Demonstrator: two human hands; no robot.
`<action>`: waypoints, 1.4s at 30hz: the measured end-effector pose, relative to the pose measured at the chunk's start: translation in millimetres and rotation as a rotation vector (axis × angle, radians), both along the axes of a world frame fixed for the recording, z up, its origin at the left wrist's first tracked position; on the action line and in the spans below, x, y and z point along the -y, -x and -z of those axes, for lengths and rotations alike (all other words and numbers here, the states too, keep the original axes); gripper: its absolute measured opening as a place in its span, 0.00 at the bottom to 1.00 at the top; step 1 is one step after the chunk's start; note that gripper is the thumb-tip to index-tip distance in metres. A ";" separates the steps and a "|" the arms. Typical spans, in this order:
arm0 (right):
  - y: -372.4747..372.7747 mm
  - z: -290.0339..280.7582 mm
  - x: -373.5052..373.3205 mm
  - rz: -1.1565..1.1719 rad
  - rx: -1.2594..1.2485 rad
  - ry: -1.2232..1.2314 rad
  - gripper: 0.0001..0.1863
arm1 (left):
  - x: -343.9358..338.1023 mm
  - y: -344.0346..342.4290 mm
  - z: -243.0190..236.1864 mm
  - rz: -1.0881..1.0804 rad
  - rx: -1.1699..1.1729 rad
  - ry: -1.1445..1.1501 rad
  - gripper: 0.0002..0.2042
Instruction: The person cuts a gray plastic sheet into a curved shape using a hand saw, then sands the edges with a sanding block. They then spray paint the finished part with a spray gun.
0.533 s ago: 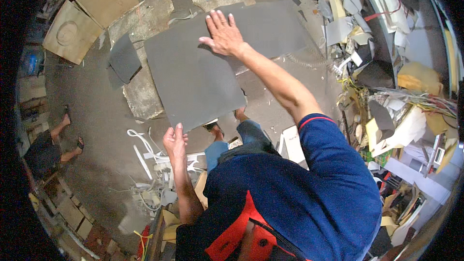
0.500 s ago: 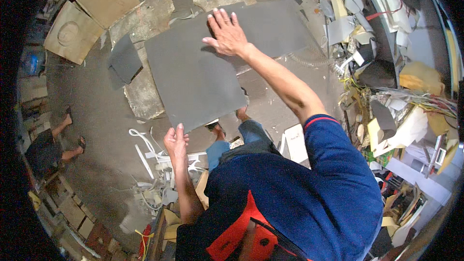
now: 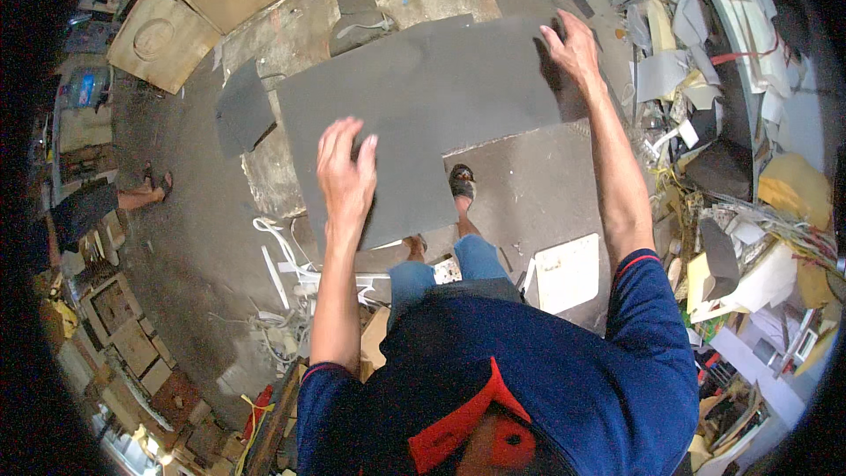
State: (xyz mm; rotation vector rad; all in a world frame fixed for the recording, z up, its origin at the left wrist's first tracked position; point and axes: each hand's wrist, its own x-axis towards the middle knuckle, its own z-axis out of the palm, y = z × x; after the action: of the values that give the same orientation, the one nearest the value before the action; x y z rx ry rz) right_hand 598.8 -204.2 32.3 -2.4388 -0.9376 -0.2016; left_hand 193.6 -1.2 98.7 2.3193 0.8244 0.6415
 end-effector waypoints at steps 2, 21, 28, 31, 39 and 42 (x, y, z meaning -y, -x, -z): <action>-12.4 1.9 -13.8 -0.164 0.028 0.044 0.30 | -19.2 -50.7 12.1 0.057 0.017 -0.046 0.14; 23.1 -25.9 -185.9 -0.864 -0.745 0.373 0.18 | -124.7 -181.4 37.6 0.417 -0.377 0.232 0.13; 24.8 -23.9 -176.6 -0.887 -0.858 0.244 0.12 | -101.1 -165.9 29.7 0.392 -0.147 0.155 0.11; 24.6 -25.2 -169.6 -0.892 -0.869 0.198 0.11 | -93.1 -162.7 27.3 0.399 -0.085 0.144 0.09; 29.8 -28.9 -160.9 -0.908 -0.791 0.076 0.13 | -91.0 -161.3 24.4 0.380 0.011 0.161 0.09; 27.7 -25.2 -161.7 -0.878 -0.757 0.052 0.14 | -95.2 -165.3 32.5 0.369 0.005 0.103 0.10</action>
State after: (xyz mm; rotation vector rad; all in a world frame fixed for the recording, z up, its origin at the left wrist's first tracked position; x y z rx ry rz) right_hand 571.1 -42.5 57.5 -1.6632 -1.4831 0.9715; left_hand 359.0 94.1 66.2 2.2906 0.3985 0.4324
